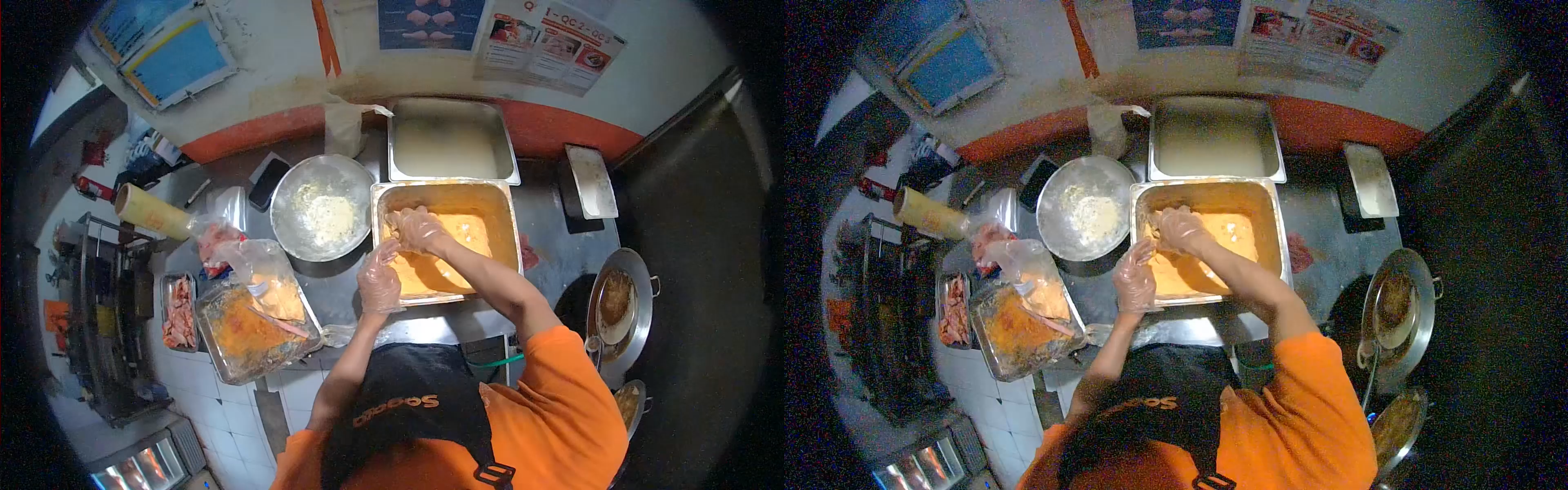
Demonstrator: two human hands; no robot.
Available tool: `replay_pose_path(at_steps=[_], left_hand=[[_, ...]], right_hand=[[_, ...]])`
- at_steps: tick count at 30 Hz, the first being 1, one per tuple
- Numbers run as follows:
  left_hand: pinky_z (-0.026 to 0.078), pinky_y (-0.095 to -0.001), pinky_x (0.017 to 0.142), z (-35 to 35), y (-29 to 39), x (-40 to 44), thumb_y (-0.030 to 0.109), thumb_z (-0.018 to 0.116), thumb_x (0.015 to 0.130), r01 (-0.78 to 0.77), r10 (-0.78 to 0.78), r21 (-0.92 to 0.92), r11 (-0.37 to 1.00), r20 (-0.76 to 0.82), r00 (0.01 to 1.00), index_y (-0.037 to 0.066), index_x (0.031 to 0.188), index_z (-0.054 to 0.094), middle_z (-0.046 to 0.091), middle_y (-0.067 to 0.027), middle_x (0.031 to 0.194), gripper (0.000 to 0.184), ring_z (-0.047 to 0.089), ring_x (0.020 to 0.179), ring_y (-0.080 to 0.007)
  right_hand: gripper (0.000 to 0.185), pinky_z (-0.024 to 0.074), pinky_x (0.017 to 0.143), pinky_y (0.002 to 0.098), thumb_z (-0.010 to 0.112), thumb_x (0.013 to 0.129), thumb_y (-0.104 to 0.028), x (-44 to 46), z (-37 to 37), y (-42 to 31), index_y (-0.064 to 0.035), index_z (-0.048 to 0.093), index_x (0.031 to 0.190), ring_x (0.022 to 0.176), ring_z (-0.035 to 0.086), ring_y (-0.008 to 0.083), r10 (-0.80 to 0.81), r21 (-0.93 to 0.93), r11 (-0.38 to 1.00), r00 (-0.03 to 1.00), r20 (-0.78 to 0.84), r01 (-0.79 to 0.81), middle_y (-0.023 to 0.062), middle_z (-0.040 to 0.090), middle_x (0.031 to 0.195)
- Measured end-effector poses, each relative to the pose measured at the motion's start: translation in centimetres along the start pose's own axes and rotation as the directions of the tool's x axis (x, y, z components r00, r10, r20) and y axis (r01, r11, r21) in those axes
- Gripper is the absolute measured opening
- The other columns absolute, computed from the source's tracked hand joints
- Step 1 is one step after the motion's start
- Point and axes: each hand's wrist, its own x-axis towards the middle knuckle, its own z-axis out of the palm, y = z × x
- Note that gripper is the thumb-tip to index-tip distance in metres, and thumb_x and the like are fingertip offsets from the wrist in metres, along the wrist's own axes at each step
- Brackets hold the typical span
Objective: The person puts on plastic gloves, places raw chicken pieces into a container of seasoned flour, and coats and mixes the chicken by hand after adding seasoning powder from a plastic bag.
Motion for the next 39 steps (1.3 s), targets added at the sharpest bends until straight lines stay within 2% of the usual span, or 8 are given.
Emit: replay_pose_path(at_steps=[7,10,21,23,25,31,32,39], left_hand=[[0.057,-0.0361,0.095,-0.1,0.0,-0.1,-0.015,0.044,0.078,-0.023,0.023,-0.008,1.000,-0.030,0.999,-0.005,0.125,0.062,0.072,-0.0187,0.112,0.052,0.070,0.109,-0.0271],[0.058,-0.0377,0.096,-0.2,-0.7,-0.2,-0.016,0.044,0.077,-0.034,0.034,0.045,0.998,0.000,0.999,-0.004,0.126,0.062,0.071,-0.0205,0.114,0.053,0.071,0.109,-0.0292],[0.057,-0.0381,0.098,-0.3,0.6,-0.3,-0.017,0.043,0.075,0.017,-0.017,0.002,1.000,-0.003,1.000,-0.004,0.127,0.061,0.069,-0.0206,0.118,0.056,0.070,0.112,-0.0295],[0.057,-0.0378,0.098,-0.2,0.0,-0.3,-0.017,0.043,0.075,0.042,-0.043,-0.058,0.997,-0.002,0.999,-0.004,0.127,0.061,0.069,-0.0208,0.118,0.056,0.070,0.112,-0.0294],[0.057,-0.0375,0.097,-0.2,0.3,-0.3,-0.017,0.043,0.075,0.028,-0.028,-0.016,0.999,-0.001,1.000,-0.004,0.126,0.061,0.070,-0.0205,0.117,0.056,0.070,0.111,-0.0291],[0.057,-0.0365,0.095,-0.2,0.5,-0.2,-0.014,0.045,0.079,0.000,0.001,0.048,0.999,-0.024,1.000,-0.004,0.126,0.062,0.071,-0.0203,0.115,0.052,0.071,0.109,-0.0276],[0.057,-0.0362,0.095,-0.2,0.5,-0.2,-0.013,0.045,0.080,-0.005,0.006,0.056,0.998,-0.023,1.000,-0.004,0.127,0.062,0.071,-0.0203,0.115,0.050,0.071,0.108,-0.0270],[0.056,-0.0364,0.097,-0.2,0.1,-0.2,-0.014,0.044,0.080,0.020,-0.020,0.051,0.998,-0.004,1.000,-0.003,0.127,0.062,0.071,-0.0200,0.115,0.051,0.071,0.110,-0.0269]], right_hand=[[0.054,0.0589,0.087,0.0439,0.076,0.083,-0.022,-0.5,-0.6,7.1,-0.0185,0.065,0.136,0.097,0.071,0.0251,-0.083,0.566,0.822,0.997,0.006,0.065,0.0097,0.074,0.119],[0.053,0.0589,0.085,0.0396,0.076,0.082,-0.014,-1.9,-0.6,8.9,-0.0128,0.065,0.134,0.095,0.069,0.0193,0.012,0.934,0.318,0.986,0.166,-0.161,0.0087,0.074,0.117],[0.081,0.0492,0.100,0.0392,0.078,0.075,-0.028,-4.8,0.2,10.1,-0.0040,0.047,0.145,0.114,0.065,0.0370,0.202,0.313,0.923,0.974,0.103,-0.224,0.0219,0.069,0.120],[0.087,0.0499,0.100,0.0393,0.081,0.071,-0.027,-3.9,7.4,13.3,-0.0039,0.044,0.146,0.113,0.065,0.0377,0.064,-0.010,0.998,0.975,-0.212,-0.068,0.0215,0.070,0.117],[0.091,0.0494,0.101,0.0392,0.084,0.067,-0.026,-4.2,7.0,12.1,-0.0039,0.044,0.146,0.115,0.064,0.0376,0.003,-0.055,0.998,0.959,-0.283,-0.019,0.0214,0.069,0.119],[0.098,0.0432,0.111,0.0396,0.084,0.062,-0.019,-2.9,-0.7,8.1,-0.0047,0.041,0.149,0.131,0.054,0.0373,0.024,0.544,0.825,0.970,0.242,-0.156,0.0243,0.048,0.149],[0.090,0.0492,0.104,0.0409,0.079,0.068,-0.017,-3.8,1.1,7.5,-0.0053,0.041,0.148,0.121,0.060,0.0405,0.072,0.320,0.947,0.994,-0.079,-0.043,0.0276,0.049,0.146],[0.089,0.0513,0.100,0.0415,0.074,0.074,-0.021,-0.5,2.0,8.1,-0.0151,0.037,0.155,0.116,0.061,0.0455,0.001,0.248,0.968,0.983,0.182,-0.047,0.0359,0.036,0.151]])
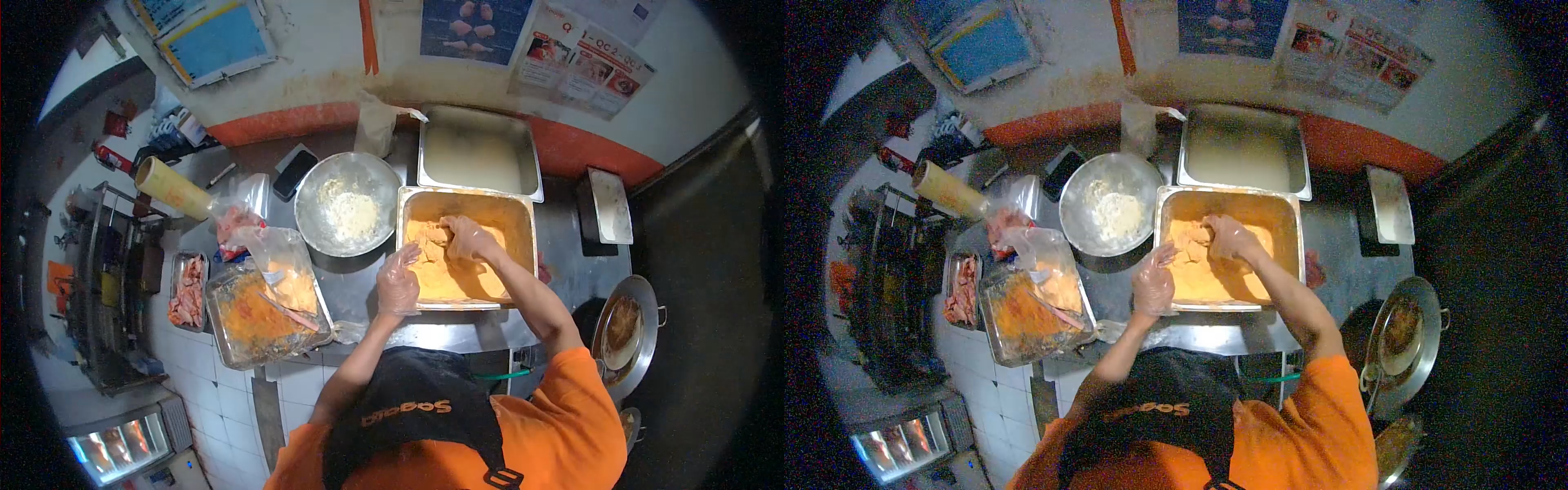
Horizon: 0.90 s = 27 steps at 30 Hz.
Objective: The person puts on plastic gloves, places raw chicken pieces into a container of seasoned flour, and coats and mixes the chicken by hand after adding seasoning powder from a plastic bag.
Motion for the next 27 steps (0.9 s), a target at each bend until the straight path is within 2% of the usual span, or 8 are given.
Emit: replay_pose_path(at_steps=[3,6,10,16,19,22,26,27], left_hand=[[0.056,-0.0364,0.097,0.1,0.2,0.0,-0.014,0.044,0.080,0.003,-0.003,-0.027,1.000,-0.012,1.000,-0.002,0.127,0.062,0.071,-0.0192,0.115,0.052,0.070,0.110,-0.0264],[0.057,-0.0369,0.096,0.4,-0.7,-0.2,-0.015,0.043,0.079,-0.001,0.001,-0.026,1.000,-0.019,1.000,-0.002,0.126,0.062,0.071,-0.0187,0.115,0.052,0.071,0.109,-0.0272],[0.058,-0.0378,0.095,0.4,-0.8,0.0,-0.017,0.043,0.076,-0.012,0.011,-0.036,0.999,-0.022,1.000,-0.003,0.124,0.063,0.071,-0.0194,0.115,0.054,0.072,0.107,-0.0298],[0.057,-0.0361,0.096,0.4,-0.8,0.0,-0.014,0.044,0.080,0.007,-0.007,-0.061,0.998,-0.004,1.000,-0.003,0.125,0.063,0.071,-0.0175,0.114,0.051,0.070,0.109,-0.0267],[0.056,-0.0351,0.096,-0.1,0.3,0.1,-0.013,0.045,0.081,-0.001,0.001,-0.045,0.999,0.001,1.000,-0.002,0.126,0.063,0.072,-0.0155,0.113,0.049,0.070,0.109,-0.0243],[0.056,-0.0346,0.095,-0.2,-0.3,0.2,-0.012,0.046,0.081,-0.027,0.027,0.020,0.999,-0.007,1.000,-0.002,0.125,0.063,0.072,-0.0146,0.113,0.048,0.070,0.107,-0.0233],[0.057,-0.0340,0.094,0.0,-0.2,-0.2,-0.012,0.048,0.081,-0.049,0.049,-0.028,0.998,-0.014,0.999,-0.002,0.125,0.064,0.072,-0.0152,0.112,0.047,0.071,0.105,-0.0238],[0.057,-0.0337,0.094,0.0,0.0,-0.2,-0.013,0.048,0.080,-0.026,0.024,-0.100,0.995,-0.023,0.999,-0.002,0.124,0.064,0.072,-0.0160,0.113,0.047,0.071,0.106,-0.0237]], right_hand=[[0.087,0.0515,0.100,0.0409,0.080,0.072,-0.032,-0.7,-3.0,-3.0,-0.0198,0.046,0.151,0.116,0.061,0.0466,0.019,0.231,0.973,0.999,0.046,-0.029,0.0363,0.033,0.153],[0.077,0.0531,0.096,0.0465,0.087,0.063,-0.041,-1.6,-0.8,-6.8,-0.0186,0.059,0.131,0.114,0.061,0.0483,0.018,0.038,0.999,0.991,-0.133,-0.013,0.0323,0.042,0.144],[0.075,0.0555,0.092,0.0499,0.087,0.063,-0.046,-1.1,1.5,-7.4,-0.0185,0.062,0.129,0.111,0.063,0.0472,-0.040,-0.214,0.977,0.980,-0.196,-0.002,0.0300,0.048,0.136],[0.068,0.0572,0.089,0.0488,0.082,0.070,-0.049,0.6,2.1,-3.8,-0.0140,0.064,0.126,0.098,0.068,0.0465,-0.192,-0.081,0.981,0.950,-0.247,0.177,0.0283,0.056,0.122],[0.077,0.0535,0.097,0.0517,0.078,0.076,-0.058,-0.7,1.1,-5.6,-0.0149,0.059,0.137,0.113,0.063,0.0488,-0.067,-0.007,0.998,0.987,-0.148,0.067,0.0352,0.044,0.144],[0.066,0.0555,0.092,0.0495,0.079,0.074,-0.047,-1.9,2.2,-8.1,-0.0129,0.064,0.128,0.107,0.065,0.0473,-0.101,-0.179,0.983,0.942,-0.321,0.044,0.0282,0.053,0.130],[0.061,0.0530,0.096,0.0478,0.076,0.076,-0.045,0.7,3.3,-5.0,-0.0139,0.065,0.127,0.113,0.064,0.0433,-0.058,-0.016,0.998,0.952,-0.301,0.056,0.0264,0.056,0.134],[0.067,0.0530,0.098,0.0470,0.075,0.079,-0.045,0.5,1.5,-5.1,-0.0117,0.061,0.135,0.106,0.067,0.0409,-0.313,-0.084,0.949,0.886,-0.343,0.303,0.0208,0.061,0.135]])
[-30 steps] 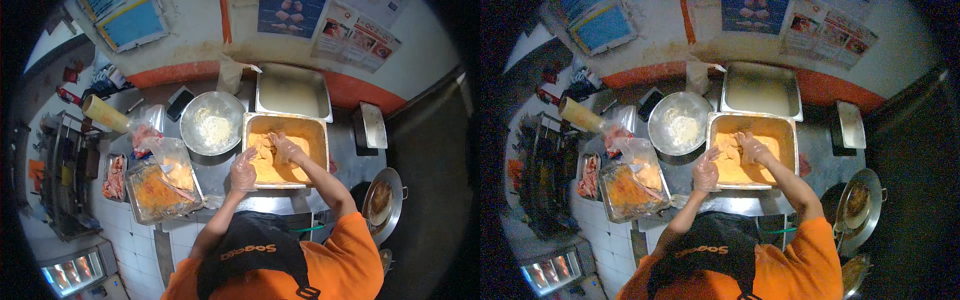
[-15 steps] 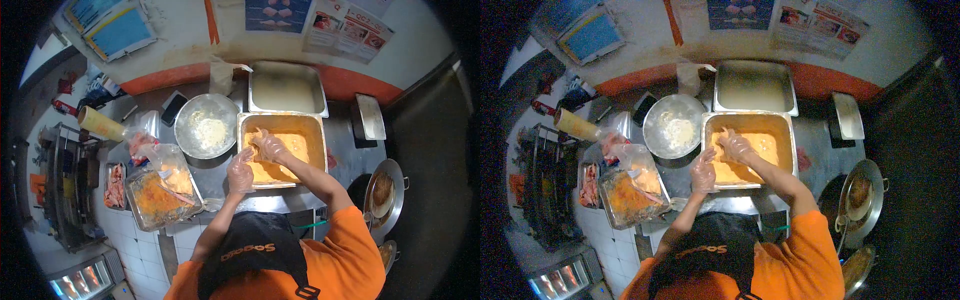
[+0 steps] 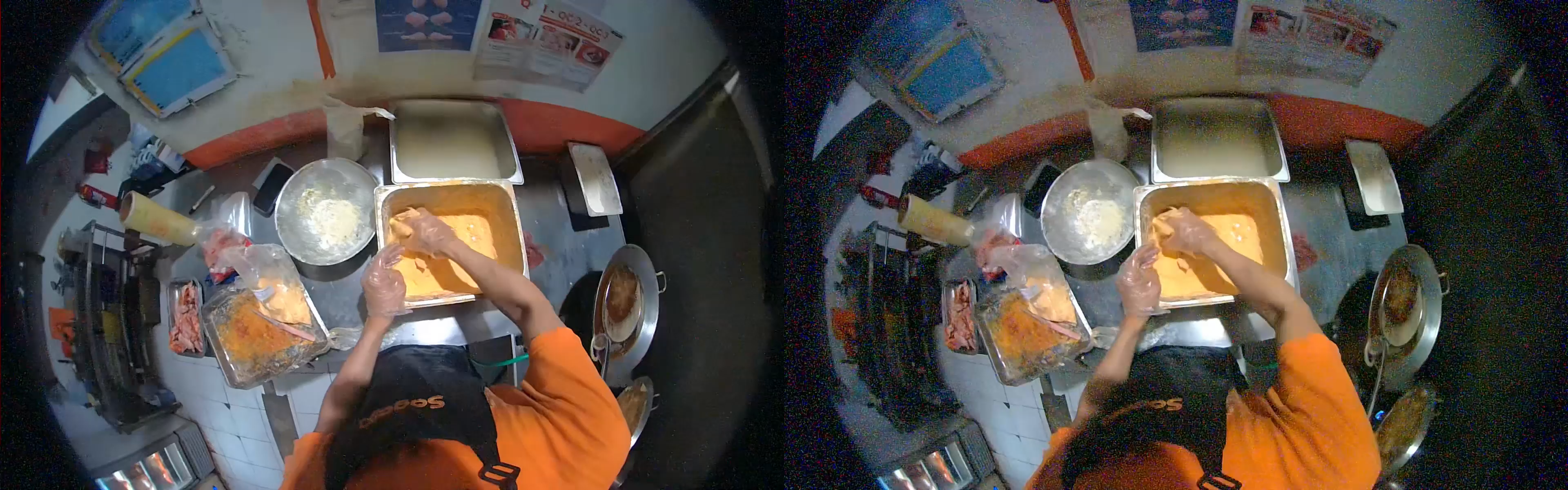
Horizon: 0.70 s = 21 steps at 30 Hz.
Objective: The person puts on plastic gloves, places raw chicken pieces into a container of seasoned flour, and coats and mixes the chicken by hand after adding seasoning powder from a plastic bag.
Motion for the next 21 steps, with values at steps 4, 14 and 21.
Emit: replay_pose_path(at_steps=[4,14,21], left_hand=[[0.057,-0.0349,0.094,-0.1,0.1,0.2,-0.014,0.048,0.080,0.000,0.000,0.020,1.000,0.009,1.000,-0.004,0.124,0.064,0.071,-0.0168,0.113,0.048,0.070,0.108,-0.0246],[0.056,-0.0365,0.098,-0.2,-0.9,0.1,-0.016,0.047,0.079,0.048,-0.046,-0.041,0.998,0.059,0.997,-0.005,0.130,0.059,0.068,-0.0179,0.121,0.054,0.068,0.115,-0.0271],[0.053,-0.0389,0.103,-2.4,-0.3,0.1,-0.009,0.057,0.092,-0.031,0.032,-0.297,0.954,-0.002,0.999,-0.004,0.137,0.053,0.063,-0.0171,0.134,0.046,0.064,0.121,-0.0282]], right_hand=[[0.042,0.0549,0.089,0.0365,0.068,0.081,-0.029,-0.7,-1.6,1.3,-0.0078,0.072,0.117,0.093,0.071,0.0268,0.385,0.414,0.828,0.920,0.067,-0.377,0.0137,0.075,0.107],[0.029,0.0523,0.064,0.0335,0.075,0.085,-0.027,-5.4,-6.3,2.0,-0.0002,0.075,0.096,0.071,0.064,0.0162,0.539,0.727,0.555,0.840,0.056,-0.405,0.0074,0.074,0.083],[0.031,0.0559,0.071,0.0285,0.070,0.089,-0.015,-0.3,-14.4,4.3,0.0003,0.068,0.116,0.081,0.069,0.0141,0.499,0.849,0.485,0.863,-0.073,-0.209,0.0067,0.073,0.101]])
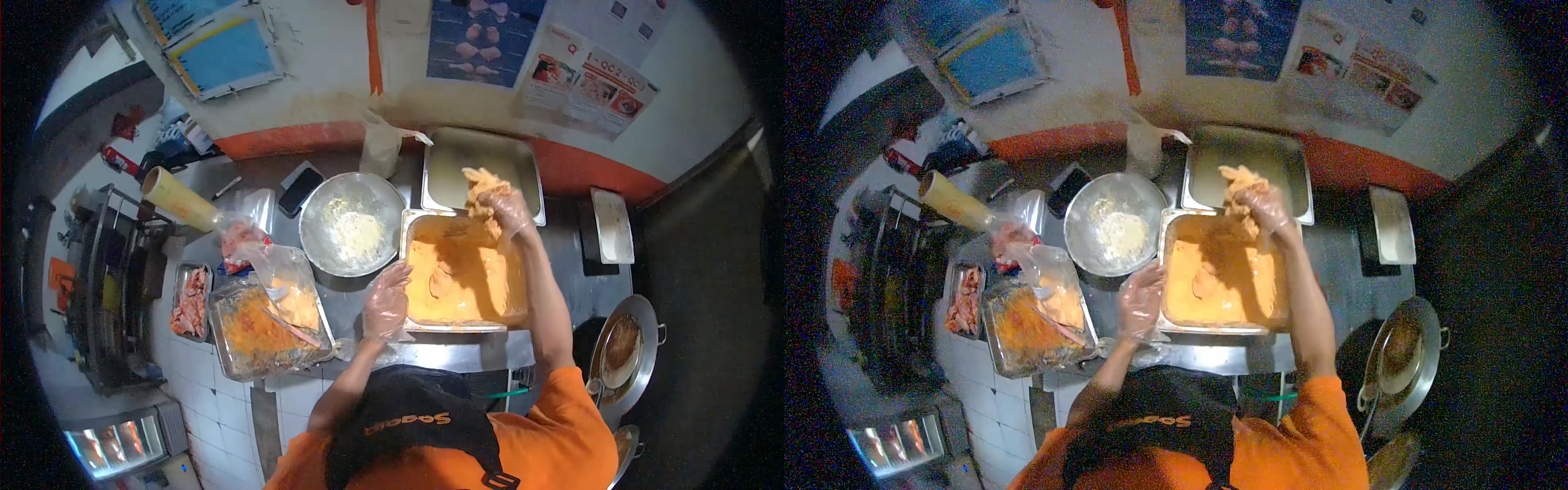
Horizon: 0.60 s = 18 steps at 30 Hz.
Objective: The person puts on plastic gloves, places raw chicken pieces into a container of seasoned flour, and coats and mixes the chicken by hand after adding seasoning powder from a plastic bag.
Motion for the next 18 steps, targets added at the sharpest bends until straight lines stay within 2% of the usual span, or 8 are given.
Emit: replay_pose_path(at_steps=[2,3,6,9,12,15,17,18], left_hand=[[0.052,-0.0380,0.103,-1.7,1.2,0.4,-0.013,0.055,0.087,-0.106,0.106,-0.007,0.994,-0.036,0.994,-0.003,0.137,0.054,0.063,-0.0193,0.133,0.050,0.064,0.122,-0.0272],[0.055,-0.0413,0.101,-2.7,5.6,1.4,-0.009,0.059,0.091,-0.122,0.117,0.336,0.934,0.037,0.992,-0.004,0.134,0.055,0.063,-0.0180,0.133,0.043,0.065,0.120,-0.0294],[0.055,-0.0424,0.099,-7.3,7.9,0.3,-0.007,0.059,0.091,-0.061,0.103,0.489,0.870,-0.059,0.993,-0.004,0.130,0.058,0.064,-0.0189,0.131,0.039,0.066,0.118,-0.0310],[0.053,-0.0406,0.101,-11.9,8.6,-3.5,-0.005,0.058,0.091,0.057,0.112,0.463,0.885,-0.329,0.938,-0.005,0.127,0.061,0.066,-0.0193,0.128,0.036,0.067,0.116,-0.0295],[0.051,-0.0418,0.103,-16.4,9.4,-8.1,-0.002,0.058,0.093,0.300,0.085,0.582,0.756,-0.541,0.836,-0.007,0.126,0.062,0.067,-0.0187,0.125,0.033,0.066,0.115,-0.0271],[0.051,-0.0417,0.103,-18.1,9.9,-11.9,-0.001,0.058,0.096,0.412,0.021,0.406,0.816,-0.733,0.680,-0.008,0.128,0.059,0.067,-0.0191,0.124,0.033,0.065,0.116,-0.0275],[0.052,-0.0402,0.102,-20.7,8.8,-14.4,-0.002,0.057,0.097,0.231,-0.005,0.192,0.954,-0.760,0.650,-0.008,0.130,0.057,0.066,-0.0192,0.124,0.033,0.065,0.115,-0.0274],[0.052,-0.0391,0.101,-20.9,8.9,-14.7,-0.003,0.056,0.098,0.275,0.066,0.363,0.890,-0.700,0.711,-0.009,0.131,0.056,0.065,-0.0198,0.126,0.033,0.065,0.115,-0.0278]], right_hand=[[0.029,0.0551,0.065,0.0285,0.065,0.092,-0.017,2.4,-0.8,-3.0,-0.0007,0.068,0.115,0.077,0.069,0.0139,0.051,-0.230,0.972,0.999,0.016,-0.046,0.0073,0.074,0.097],[0.022,0.0533,0.060,0.0295,0.065,0.091,-0.021,4.2,-0.3,-2.7,-0.0032,0.073,0.100,0.072,0.067,0.0121,0.082,-0.067,0.994,0.996,-0.020,-0.083,0.0071,0.073,0.084],[0.031,0.0519,0.053,0.0336,0.069,0.092,-0.034,7.9,-0.4,-3.5,-0.0031,0.073,0.088,0.060,0.066,0.0153,0.244,-0.679,0.706,0.969,-0.036,-0.203,0.0100,0.071,0.074],[0.025,0.0508,0.062,0.0342,0.070,0.085,-0.027,17.2,-5.8,11.1,-0.0029,0.071,0.079,0.070,0.067,0.0158,0.171,-0.879,0.476,0.983,0.061,-0.028,0.0064,0.070,0.075],[0.033,0.0502,0.066,0.0392,0.071,0.082,-0.036,15.3,-5.0,10.0,-0.0049,0.074,0.093,0.076,0.066,0.0204,0.304,-0.936,0.349,0.951,0.064,-0.048,0.0078,0.073,0.086],[0.037,0.0511,0.069,0.0413,0.071,0.081,-0.038,14.3,-3.9,9.4,-0.0061,0.074,0.099,0.081,0.067,0.0230,0.458,-0.965,0.234,0.889,0.004,-0.116,0.0099,0.075,0.092],[0.038,0.0519,0.069,0.0411,0.072,0.081,-0.039,14.3,-4.0,9.7,-0.0078,0.075,0.102,0.083,0.068,0.0229,0.511,-0.932,0.327,0.859,0.033,-0.159,0.0106,0.075,0.094],[0.038,0.0523,0.070,0.0410,0.073,0.081,-0.039,14.1,-4.2,9.9,-0.0087,0.075,0.104,0.084,0.069,0.0228,0.537,-0.911,0.369,0.842,0.047,-0.184,0.0110,0.075,0.096]])
